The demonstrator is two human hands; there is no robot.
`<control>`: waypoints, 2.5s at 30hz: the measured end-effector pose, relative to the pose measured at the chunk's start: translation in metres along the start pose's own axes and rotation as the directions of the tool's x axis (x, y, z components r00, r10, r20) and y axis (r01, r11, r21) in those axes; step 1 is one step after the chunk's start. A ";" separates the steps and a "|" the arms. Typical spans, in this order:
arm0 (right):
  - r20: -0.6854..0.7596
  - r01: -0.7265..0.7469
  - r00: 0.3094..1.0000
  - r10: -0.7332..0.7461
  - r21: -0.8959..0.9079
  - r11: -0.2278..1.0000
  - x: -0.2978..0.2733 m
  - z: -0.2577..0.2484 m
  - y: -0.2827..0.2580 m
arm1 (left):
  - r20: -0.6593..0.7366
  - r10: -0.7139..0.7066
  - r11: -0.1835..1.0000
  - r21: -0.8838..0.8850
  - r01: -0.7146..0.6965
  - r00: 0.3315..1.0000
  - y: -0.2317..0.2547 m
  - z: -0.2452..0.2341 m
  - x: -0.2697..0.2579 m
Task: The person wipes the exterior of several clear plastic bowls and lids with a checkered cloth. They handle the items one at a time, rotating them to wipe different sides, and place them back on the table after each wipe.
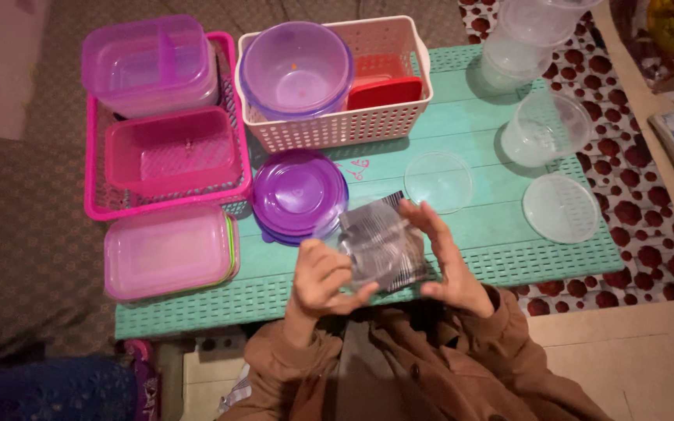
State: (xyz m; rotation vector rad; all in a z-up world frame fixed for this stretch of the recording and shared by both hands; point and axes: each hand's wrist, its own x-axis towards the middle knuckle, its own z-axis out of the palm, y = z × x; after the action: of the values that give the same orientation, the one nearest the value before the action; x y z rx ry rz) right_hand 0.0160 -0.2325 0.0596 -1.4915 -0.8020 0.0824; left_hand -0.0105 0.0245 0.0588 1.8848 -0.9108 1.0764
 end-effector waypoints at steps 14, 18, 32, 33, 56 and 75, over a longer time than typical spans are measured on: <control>-0.183 -0.105 0.978 0.098 -0.030 0.994 -0.040 -0.035 -0.025 | 0.288 -0.257 0.963 0.002 0.268 0.922 0.033 0.054 0.026; -0.357 -0.007 0.934 -0.035 -0.117 0.993 -0.052 -0.065 -0.032 | 0.445 -0.302 0.887 -0.191 0.419 0.843 0.029 0.082 0.064; -0.553 -0.312 0.823 -0.127 -0.628 0.713 -0.004 -0.274 0.001 | 0.404 -0.129 0.886 -0.364 0.288 0.906 -0.094 0.328 0.177; -0.550 -0.336 0.825 -0.130 -0.662 0.669 -0.004 -0.280 0.010 | 0.425 -0.143 0.885 -0.350 0.308 0.894 -0.104 0.342 0.174; -0.571 -0.441 0.813 -0.114 -0.732 0.519 -0.029 -0.278 0.061 | 0.669 -0.253 0.921 -0.054 0.385 0.699 -0.132 0.327 0.147; -0.303 -0.493 0.819 0.487 -0.807 0.326 0.005 -0.117 0.076 | 0.857 -0.488 0.837 0.404 0.368 0.168 -0.149 0.181 0.036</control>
State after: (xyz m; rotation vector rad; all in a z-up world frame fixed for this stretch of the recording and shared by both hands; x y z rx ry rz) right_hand 0.1115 -0.3195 0.0078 -2.7162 -0.2978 0.1414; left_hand 0.1938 -0.0729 -0.0112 2.6459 -0.7580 -0.5600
